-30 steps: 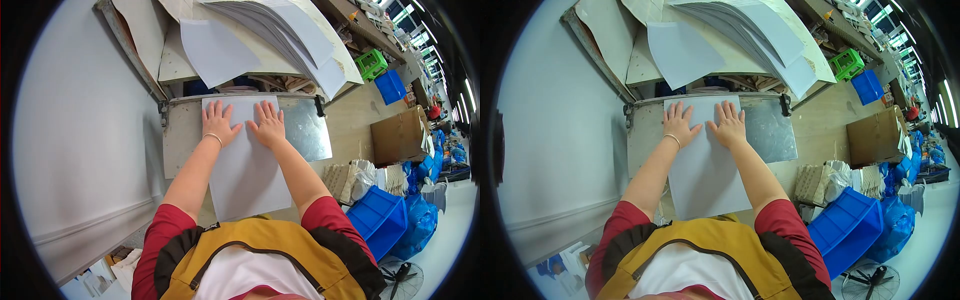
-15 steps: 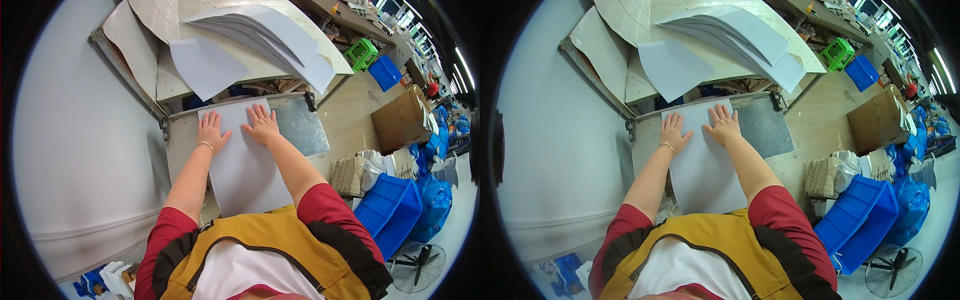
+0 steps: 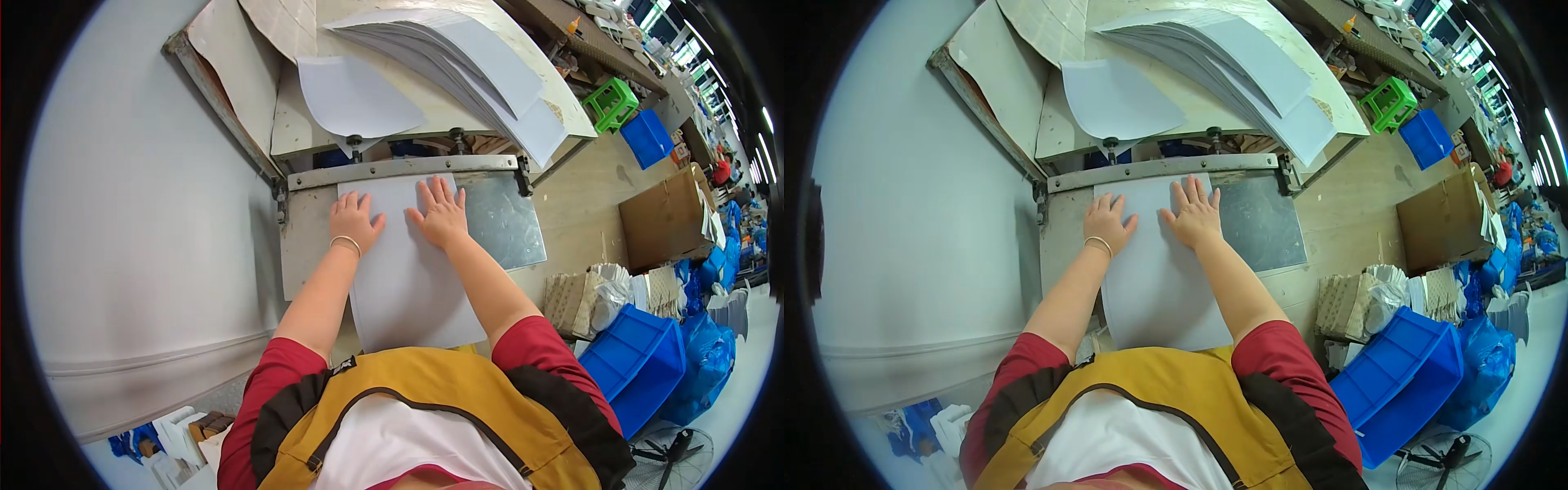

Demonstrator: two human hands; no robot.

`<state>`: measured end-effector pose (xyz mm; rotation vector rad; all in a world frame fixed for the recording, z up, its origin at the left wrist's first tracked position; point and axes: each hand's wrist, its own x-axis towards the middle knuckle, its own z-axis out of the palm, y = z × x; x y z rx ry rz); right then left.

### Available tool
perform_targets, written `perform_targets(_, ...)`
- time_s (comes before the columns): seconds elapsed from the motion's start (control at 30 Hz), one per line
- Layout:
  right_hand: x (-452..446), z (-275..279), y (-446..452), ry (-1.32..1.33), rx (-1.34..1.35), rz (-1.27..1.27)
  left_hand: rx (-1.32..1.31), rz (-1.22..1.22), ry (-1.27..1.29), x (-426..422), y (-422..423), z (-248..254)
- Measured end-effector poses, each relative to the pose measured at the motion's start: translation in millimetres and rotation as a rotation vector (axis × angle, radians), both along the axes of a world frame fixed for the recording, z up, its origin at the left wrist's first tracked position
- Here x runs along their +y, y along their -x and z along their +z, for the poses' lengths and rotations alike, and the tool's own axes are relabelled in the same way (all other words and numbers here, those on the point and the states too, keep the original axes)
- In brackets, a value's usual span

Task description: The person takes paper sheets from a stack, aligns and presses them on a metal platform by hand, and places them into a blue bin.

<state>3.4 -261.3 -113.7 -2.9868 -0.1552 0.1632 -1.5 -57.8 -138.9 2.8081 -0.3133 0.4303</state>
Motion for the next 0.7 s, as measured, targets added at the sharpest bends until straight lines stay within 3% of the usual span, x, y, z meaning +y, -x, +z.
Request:
perform_targets(0.17,1.3,0.3,-0.1,0.030,-0.044,-0.002,0.066,0.006,0.005,-0.2,-1.0,5.9)
perform_targets(0.4,-1.1,-7.6,4.3,-0.011,-0.104,-0.004,-0.107,0.000,-0.011,1.3,-1.4,-18.3)
perform_targets(0.57,-1.2,0.8,21.5,-0.010,-0.020,-0.013,-0.035,-0.030,-0.022,7.6,20.1,-3.7)
perform_targets(0.67,-2.1,-1.4,40.1,-0.002,-0.046,-0.002,0.483,-0.057,-0.061,8.4,30.8,40.2)
perform_targets(0.7,-1.0,0.4,47.4,-0.006,-0.052,0.006,0.475,-0.052,-0.053,7.7,30.1,38.6)
